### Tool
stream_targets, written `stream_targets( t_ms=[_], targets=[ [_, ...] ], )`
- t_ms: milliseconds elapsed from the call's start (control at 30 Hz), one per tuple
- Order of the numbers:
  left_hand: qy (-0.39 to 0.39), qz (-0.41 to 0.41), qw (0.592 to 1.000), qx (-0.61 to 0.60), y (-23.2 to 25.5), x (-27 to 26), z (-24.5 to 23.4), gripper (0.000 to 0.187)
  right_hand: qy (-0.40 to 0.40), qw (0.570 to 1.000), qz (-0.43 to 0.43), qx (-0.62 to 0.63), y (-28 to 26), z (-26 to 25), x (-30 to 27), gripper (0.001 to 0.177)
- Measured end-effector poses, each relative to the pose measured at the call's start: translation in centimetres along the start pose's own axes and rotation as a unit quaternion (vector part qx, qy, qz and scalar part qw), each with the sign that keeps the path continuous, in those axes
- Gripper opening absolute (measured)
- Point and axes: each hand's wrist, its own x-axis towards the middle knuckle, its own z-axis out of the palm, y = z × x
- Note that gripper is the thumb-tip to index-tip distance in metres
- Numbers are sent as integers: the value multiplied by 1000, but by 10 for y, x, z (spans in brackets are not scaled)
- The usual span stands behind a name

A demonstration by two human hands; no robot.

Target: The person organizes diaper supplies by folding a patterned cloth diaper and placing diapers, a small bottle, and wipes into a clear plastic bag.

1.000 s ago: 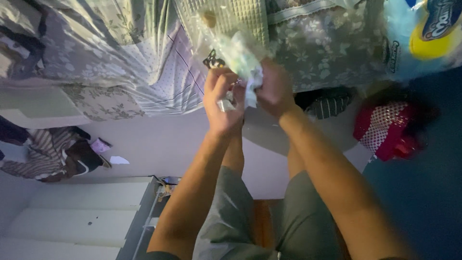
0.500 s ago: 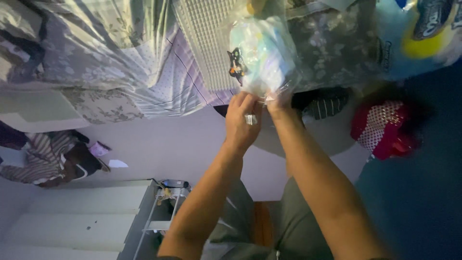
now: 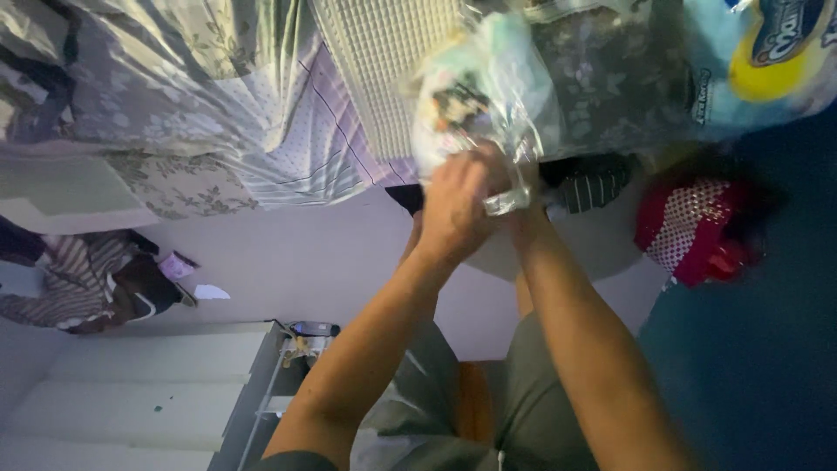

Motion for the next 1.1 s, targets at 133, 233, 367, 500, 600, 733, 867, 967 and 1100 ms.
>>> stream_targets(
  t_ms=[133, 233, 367, 500, 600, 733, 867, 967, 1100],
  targets=[
    [101, -9, 988, 116, -8, 13, -29, 55, -242, 941, -108, -212, 10, 153, 36, 70],
    [144, -122, 980, 57, -36, 0, -12, 39, 520, 622, -125, -572, 20, 97, 36, 63],
    [53, -148, 981, -112, -25, 2, -15, 46, 335, 829, -166, -417, 28, 141, 53, 53],
    [24, -102, 982, -160, -17, 3, -23, 39, 354, 858, -2, -372, 34, 162, 82, 37],
    [6, -94, 991, -91, -21, 1, -31, 51, 239, 878, -122, -395, 44, 158, 82, 38],
    [-17, -86, 987, -132, -17, -5, -49, 39, 195, 877, -124, -420, 59, 154, 83, 42],
    [-55, -51, 980, -185, -8, 10, -69, 36, 87, 859, -146, -482, 60, 158, 82, 52],
    [-58, -31, 980, -186, -21, 16, -66, 37, 9, 837, -160, -524, 50, 170, 85, 59],
    [-67, 5, 983, -173, -8, 12, -83, 34, 48, 815, -180, -549, 48, 179, 98, 67]
  ],
)
